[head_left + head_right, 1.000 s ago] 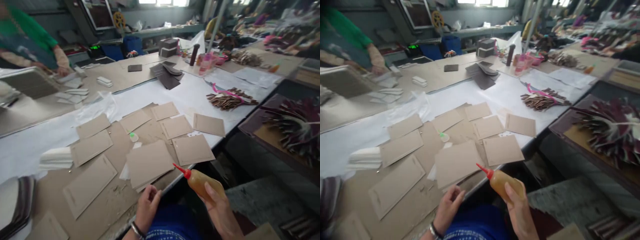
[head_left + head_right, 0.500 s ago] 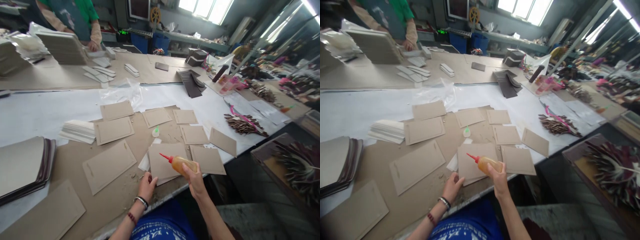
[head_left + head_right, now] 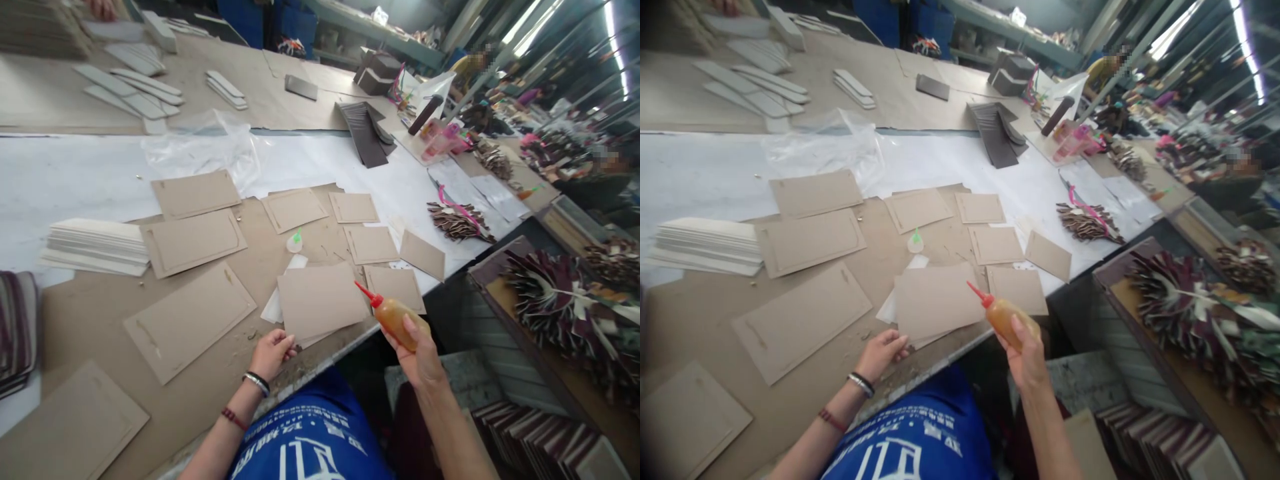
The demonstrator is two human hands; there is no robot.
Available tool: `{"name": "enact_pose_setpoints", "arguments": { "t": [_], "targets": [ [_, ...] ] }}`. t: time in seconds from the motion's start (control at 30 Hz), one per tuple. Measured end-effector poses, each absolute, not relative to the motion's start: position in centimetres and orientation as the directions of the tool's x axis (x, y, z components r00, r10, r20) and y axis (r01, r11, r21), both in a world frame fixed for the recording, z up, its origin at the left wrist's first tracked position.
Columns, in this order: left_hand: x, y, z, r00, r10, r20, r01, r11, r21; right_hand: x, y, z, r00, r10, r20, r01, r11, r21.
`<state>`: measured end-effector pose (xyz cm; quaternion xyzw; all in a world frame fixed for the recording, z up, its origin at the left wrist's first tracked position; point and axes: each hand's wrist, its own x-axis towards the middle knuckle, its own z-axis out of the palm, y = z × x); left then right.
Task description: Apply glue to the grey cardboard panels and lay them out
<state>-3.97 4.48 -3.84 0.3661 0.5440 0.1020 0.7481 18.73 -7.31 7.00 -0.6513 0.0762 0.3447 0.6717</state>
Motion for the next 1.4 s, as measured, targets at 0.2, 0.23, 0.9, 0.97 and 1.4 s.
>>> {"name": "enact_pose_setpoints", "arguments": {
  "t": [0.2,0.23,0.9,0.97,1.4],
  "targets": [
    [-4.2,4.5,-3.3,0.328,0.566,-0.757,0.225,0.731,0.644,18.2,-6.1,6.0,0.735,0.434,-0.52,-0.484,-0.201,-0.852],
    [-4.1,4.5,-3.2,0.313,0.574,-0.757,0.22,0.731,0.646,17.9,-5.6,5.6,0.747,0.449,-0.491,-0.422,-0.251,-0.871],
    [-3.4,4.3,-2.8,0.185,0.589,-0.787,0.105,0.784,0.611,15.1,4.7,2.6,0.598,0.777,-0.197,0.344,-0.471,-0.812],
    [-3.5,4.4,-2.7,0.181,0.584,-0.791,0.096,0.79,0.605,15.2,4.4,2.7,0.592,0.779,-0.204,0.369,-0.488,-0.791],
    [-3.7,4.6,-2.3,0.185,0.546,-0.817,0.108,0.815,0.569,14.5,-0.2,4.0,0.538,0.786,-0.306,0.401,-0.557,-0.727]
  ]
}}
